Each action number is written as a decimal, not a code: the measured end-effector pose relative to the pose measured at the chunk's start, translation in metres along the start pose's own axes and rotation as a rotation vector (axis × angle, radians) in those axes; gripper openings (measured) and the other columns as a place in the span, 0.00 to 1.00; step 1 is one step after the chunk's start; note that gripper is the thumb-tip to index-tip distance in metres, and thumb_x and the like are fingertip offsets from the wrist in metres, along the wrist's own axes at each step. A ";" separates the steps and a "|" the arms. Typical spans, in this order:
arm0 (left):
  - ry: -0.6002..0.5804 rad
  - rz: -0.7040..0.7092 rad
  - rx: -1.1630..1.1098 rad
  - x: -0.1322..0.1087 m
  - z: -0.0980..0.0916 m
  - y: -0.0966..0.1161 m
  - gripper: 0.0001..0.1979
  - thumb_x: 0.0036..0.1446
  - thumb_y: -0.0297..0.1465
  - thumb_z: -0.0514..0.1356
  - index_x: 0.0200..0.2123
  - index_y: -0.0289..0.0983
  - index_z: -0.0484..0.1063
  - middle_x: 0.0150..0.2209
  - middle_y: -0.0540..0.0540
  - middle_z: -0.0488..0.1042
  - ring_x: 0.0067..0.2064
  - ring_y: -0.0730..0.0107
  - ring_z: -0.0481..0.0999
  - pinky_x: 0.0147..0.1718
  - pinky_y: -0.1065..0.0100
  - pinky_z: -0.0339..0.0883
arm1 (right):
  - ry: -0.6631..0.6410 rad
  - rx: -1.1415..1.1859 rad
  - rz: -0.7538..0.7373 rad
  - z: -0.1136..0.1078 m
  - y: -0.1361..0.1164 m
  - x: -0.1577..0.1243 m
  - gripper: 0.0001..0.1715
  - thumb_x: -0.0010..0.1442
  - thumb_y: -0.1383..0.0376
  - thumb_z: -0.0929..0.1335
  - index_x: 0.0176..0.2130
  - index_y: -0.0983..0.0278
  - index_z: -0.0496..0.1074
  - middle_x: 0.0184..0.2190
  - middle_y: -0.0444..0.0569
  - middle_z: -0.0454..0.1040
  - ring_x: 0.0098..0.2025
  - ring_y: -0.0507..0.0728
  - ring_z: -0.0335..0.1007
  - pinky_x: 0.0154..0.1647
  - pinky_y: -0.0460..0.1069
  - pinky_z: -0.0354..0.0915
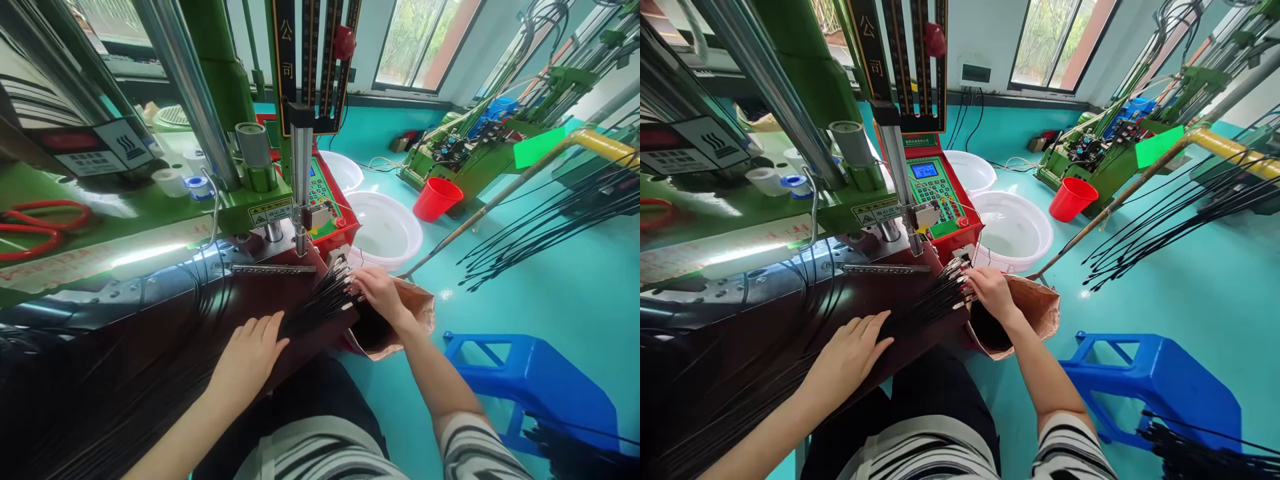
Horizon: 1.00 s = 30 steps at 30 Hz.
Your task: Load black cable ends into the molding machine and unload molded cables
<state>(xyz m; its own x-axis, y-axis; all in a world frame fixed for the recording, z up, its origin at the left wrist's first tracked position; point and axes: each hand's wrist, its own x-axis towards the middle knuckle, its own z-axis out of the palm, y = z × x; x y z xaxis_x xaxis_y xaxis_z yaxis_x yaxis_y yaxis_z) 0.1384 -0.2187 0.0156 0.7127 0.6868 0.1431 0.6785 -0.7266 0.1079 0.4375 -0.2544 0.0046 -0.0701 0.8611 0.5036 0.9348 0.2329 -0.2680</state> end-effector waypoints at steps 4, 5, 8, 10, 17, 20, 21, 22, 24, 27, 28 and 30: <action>-0.022 -0.001 -0.026 0.009 0.002 -0.008 0.19 0.61 0.35 0.44 0.47 0.30 0.66 0.32 0.40 0.73 0.36 0.62 0.72 0.34 0.64 0.65 | 0.078 0.063 0.092 -0.014 -0.006 0.001 0.13 0.60 0.69 0.60 0.44 0.63 0.69 0.39 0.53 0.71 0.42 0.58 0.66 0.43 0.54 0.64; -0.045 -0.001 -0.027 0.010 0.001 -0.010 0.20 0.61 0.35 0.43 0.47 0.30 0.66 0.33 0.40 0.73 0.36 0.62 0.72 0.34 0.64 0.65 | 0.050 0.092 0.069 -0.016 -0.012 0.001 0.12 0.60 0.69 0.60 0.42 0.63 0.70 0.37 0.52 0.71 0.40 0.57 0.66 0.42 0.53 0.64; -0.084 -0.002 -0.043 0.010 -0.004 -0.012 0.21 0.62 0.36 0.42 0.49 0.30 0.65 0.36 0.40 0.73 0.39 0.62 0.72 0.35 0.65 0.65 | -0.141 0.134 -0.129 -0.017 -0.035 -0.006 0.10 0.61 0.68 0.61 0.39 0.63 0.70 0.36 0.51 0.72 0.39 0.55 0.66 0.41 0.51 0.64; -0.088 -0.015 -0.049 0.010 -0.007 -0.010 0.21 0.62 0.36 0.42 0.49 0.31 0.65 0.36 0.40 0.74 0.39 0.62 0.72 0.35 0.64 0.66 | -0.253 0.097 -0.272 -0.014 -0.047 -0.011 0.09 0.61 0.65 0.62 0.38 0.64 0.70 0.36 0.50 0.72 0.39 0.54 0.65 0.41 0.51 0.62; -0.122 -0.069 -0.045 0.017 -0.005 -0.014 0.20 0.61 0.32 0.41 0.48 0.30 0.65 0.37 0.36 0.75 0.35 0.60 0.76 0.32 0.63 0.67 | -0.384 -0.217 -0.380 -0.009 -0.046 -0.008 0.14 0.63 0.71 0.57 0.30 0.66 0.68 0.29 0.49 0.67 0.35 0.54 0.60 0.38 0.51 0.59; -0.170 -0.092 -0.089 0.017 -0.004 -0.015 0.20 0.62 0.33 0.40 0.49 0.31 0.63 0.42 0.36 0.74 0.39 0.59 0.76 0.33 0.63 0.67 | -0.353 -0.230 -0.332 -0.008 -0.039 -0.001 0.16 0.64 0.70 0.56 0.30 0.66 0.68 0.28 0.49 0.66 0.33 0.54 0.59 0.37 0.50 0.59; -0.183 -0.094 -0.097 0.017 -0.005 -0.014 0.20 0.61 0.35 0.41 0.50 0.31 0.63 0.43 0.37 0.73 0.40 0.59 0.75 0.34 0.63 0.67 | -0.337 -0.208 -0.320 -0.008 -0.037 0.001 0.16 0.64 0.70 0.56 0.30 0.66 0.68 0.28 0.49 0.66 0.33 0.53 0.59 0.36 0.50 0.59; -0.196 -0.089 -0.102 0.017 -0.006 -0.012 0.20 0.61 0.36 0.43 0.51 0.32 0.62 0.44 0.37 0.73 0.42 0.58 0.74 0.35 0.62 0.67 | -0.323 -0.178 -0.309 -0.007 -0.036 0.001 0.15 0.63 0.69 0.57 0.30 0.66 0.68 0.29 0.49 0.67 0.33 0.53 0.59 0.36 0.50 0.59; -0.233 -0.078 -0.099 0.019 -0.010 -0.009 0.22 0.57 0.39 0.49 0.51 0.32 0.61 0.45 0.36 0.72 0.44 0.56 0.73 0.37 0.62 0.66 | -0.287 -0.106 -0.284 -0.005 -0.033 0.000 0.13 0.62 0.68 0.59 0.31 0.66 0.68 0.30 0.49 0.68 0.34 0.53 0.60 0.38 0.50 0.60; -0.348 -0.099 -0.143 0.027 -0.017 -0.010 0.22 0.54 0.39 0.53 0.49 0.31 0.63 0.39 0.38 0.74 0.40 0.54 0.74 0.36 0.60 0.65 | -0.199 -0.007 -0.206 -0.005 -0.028 -0.007 0.09 0.61 0.68 0.61 0.32 0.65 0.69 0.32 0.50 0.70 0.37 0.55 0.63 0.42 0.52 0.61; -0.379 -0.116 -0.197 0.030 -0.018 -0.012 0.21 0.54 0.39 0.53 0.48 0.32 0.64 0.38 0.39 0.75 0.40 0.54 0.74 0.37 0.59 0.65 | -0.161 0.018 -0.166 -0.006 -0.026 -0.010 0.09 0.60 0.68 0.61 0.32 0.65 0.69 0.32 0.50 0.71 0.38 0.55 0.64 0.43 0.53 0.61; -0.390 -0.161 -0.352 0.035 -0.020 -0.020 0.21 0.54 0.40 0.52 0.47 0.34 0.64 0.39 0.40 0.75 0.41 0.55 0.74 0.39 0.59 0.65 | -0.082 0.059 -0.081 -0.007 -0.024 -0.016 0.07 0.60 0.69 0.62 0.35 0.65 0.69 0.33 0.51 0.71 0.39 0.56 0.64 0.43 0.54 0.62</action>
<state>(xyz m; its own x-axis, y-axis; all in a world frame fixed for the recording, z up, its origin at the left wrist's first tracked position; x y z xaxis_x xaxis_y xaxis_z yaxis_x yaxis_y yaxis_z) 0.1466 -0.1803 0.0383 0.6634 0.6978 -0.2703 0.7315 -0.5288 0.4305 0.4189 -0.2770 0.0081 -0.1752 0.8716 0.4579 0.9028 0.3278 -0.2784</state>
